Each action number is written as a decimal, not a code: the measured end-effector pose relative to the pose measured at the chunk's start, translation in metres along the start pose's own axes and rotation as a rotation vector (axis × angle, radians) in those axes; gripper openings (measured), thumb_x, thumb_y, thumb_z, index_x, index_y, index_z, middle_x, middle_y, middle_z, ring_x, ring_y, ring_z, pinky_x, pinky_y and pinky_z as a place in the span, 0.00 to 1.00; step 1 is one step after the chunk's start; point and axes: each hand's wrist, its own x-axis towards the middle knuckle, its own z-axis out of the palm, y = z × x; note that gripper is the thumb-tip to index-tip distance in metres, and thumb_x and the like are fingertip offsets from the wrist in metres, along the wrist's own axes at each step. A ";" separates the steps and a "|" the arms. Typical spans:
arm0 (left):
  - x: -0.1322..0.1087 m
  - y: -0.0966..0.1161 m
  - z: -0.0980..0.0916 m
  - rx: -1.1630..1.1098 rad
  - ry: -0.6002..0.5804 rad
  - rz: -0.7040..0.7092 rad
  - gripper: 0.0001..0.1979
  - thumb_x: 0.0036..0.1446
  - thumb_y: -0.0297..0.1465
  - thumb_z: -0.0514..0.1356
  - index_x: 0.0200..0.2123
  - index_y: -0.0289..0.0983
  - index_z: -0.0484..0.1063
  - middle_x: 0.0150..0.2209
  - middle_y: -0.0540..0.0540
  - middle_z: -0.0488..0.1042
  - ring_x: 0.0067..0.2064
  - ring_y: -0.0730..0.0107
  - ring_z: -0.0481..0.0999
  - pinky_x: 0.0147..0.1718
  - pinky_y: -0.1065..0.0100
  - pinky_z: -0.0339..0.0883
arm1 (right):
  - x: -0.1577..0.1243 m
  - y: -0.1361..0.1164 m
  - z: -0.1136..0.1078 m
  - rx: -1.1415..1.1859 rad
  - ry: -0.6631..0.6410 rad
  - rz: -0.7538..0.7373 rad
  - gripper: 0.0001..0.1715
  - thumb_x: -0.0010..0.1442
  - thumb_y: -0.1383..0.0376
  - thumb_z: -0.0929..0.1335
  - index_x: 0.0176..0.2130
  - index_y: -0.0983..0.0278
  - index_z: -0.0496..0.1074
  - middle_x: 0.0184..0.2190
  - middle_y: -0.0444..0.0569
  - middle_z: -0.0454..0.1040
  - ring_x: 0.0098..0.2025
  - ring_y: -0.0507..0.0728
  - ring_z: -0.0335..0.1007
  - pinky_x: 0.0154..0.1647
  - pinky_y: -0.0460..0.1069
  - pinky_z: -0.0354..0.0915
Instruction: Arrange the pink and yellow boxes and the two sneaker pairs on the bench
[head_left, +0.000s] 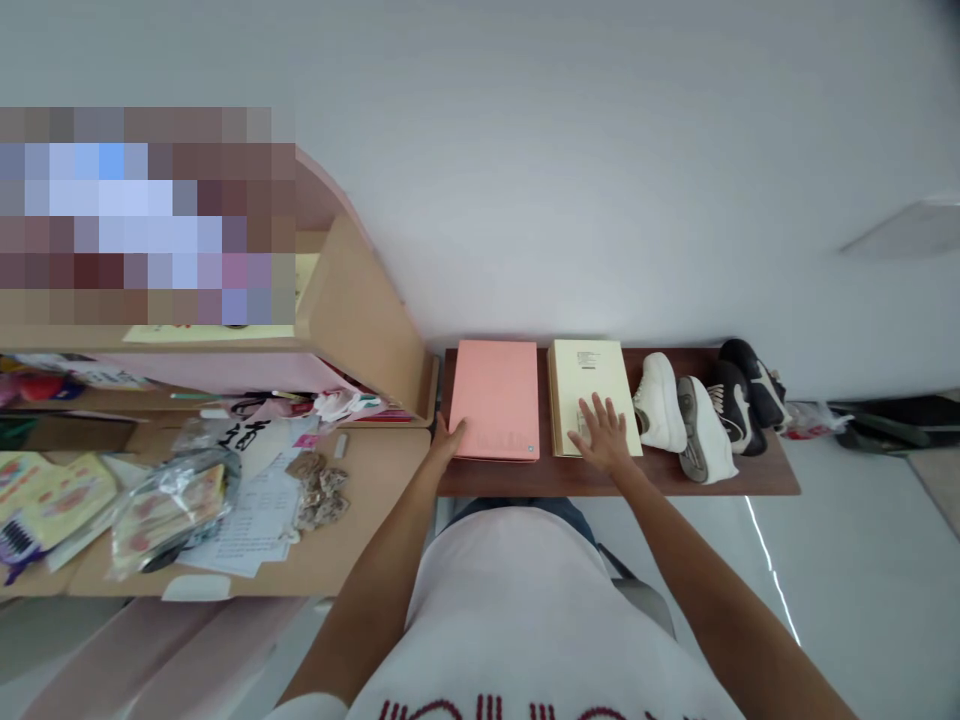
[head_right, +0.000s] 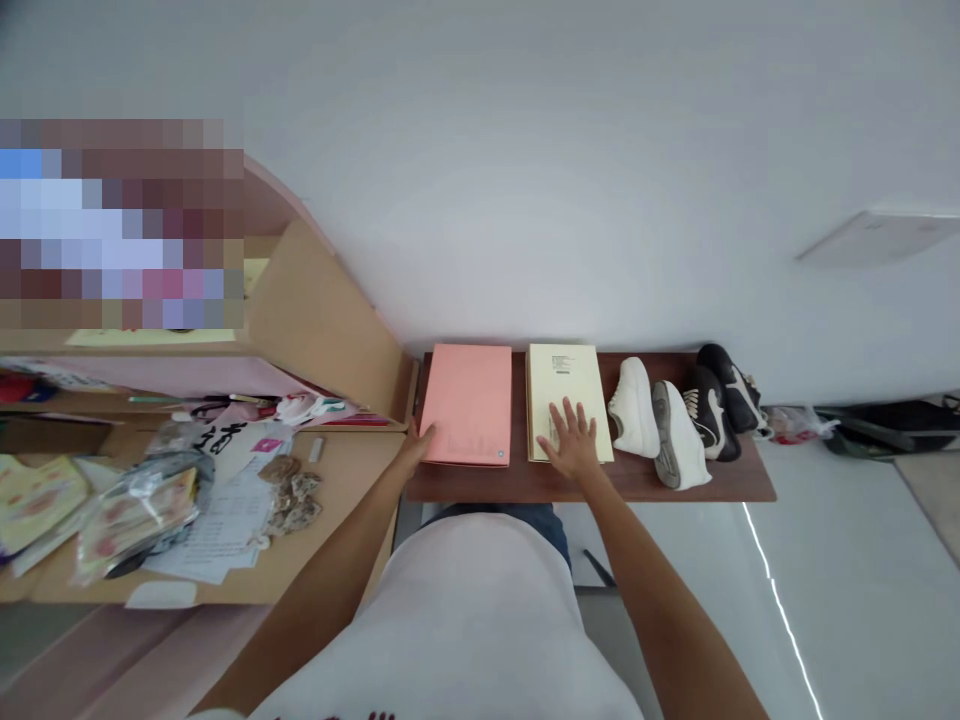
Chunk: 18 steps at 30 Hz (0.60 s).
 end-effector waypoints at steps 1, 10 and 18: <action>-0.001 -0.002 -0.004 0.001 0.012 -0.011 0.48 0.61 0.52 0.61 0.74 0.38 0.43 0.75 0.36 0.47 0.75 0.57 0.47 0.71 0.59 0.44 | -0.001 -0.017 0.001 0.086 0.038 0.017 0.43 0.68 0.47 0.59 0.75 0.58 0.46 0.76 0.54 0.44 0.77 0.71 0.35 0.72 0.72 0.41; -0.006 0.008 -0.033 0.021 0.018 0.023 0.45 0.63 0.53 0.57 0.74 0.39 0.45 0.76 0.41 0.44 0.76 0.58 0.43 0.72 0.60 0.40 | 0.017 -0.141 0.038 0.716 -0.002 0.467 0.49 0.63 0.41 0.64 0.71 0.64 0.54 0.70 0.60 0.59 0.70 0.67 0.58 0.72 0.62 0.55; 0.002 0.005 -0.032 0.036 -0.019 0.006 0.43 0.64 0.56 0.53 0.72 0.34 0.53 0.74 0.36 0.50 0.75 0.55 0.46 0.72 0.58 0.42 | 0.040 -0.124 0.037 0.757 -0.054 0.601 0.51 0.61 0.45 0.67 0.72 0.67 0.54 0.70 0.60 0.59 0.73 0.65 0.54 0.73 0.60 0.52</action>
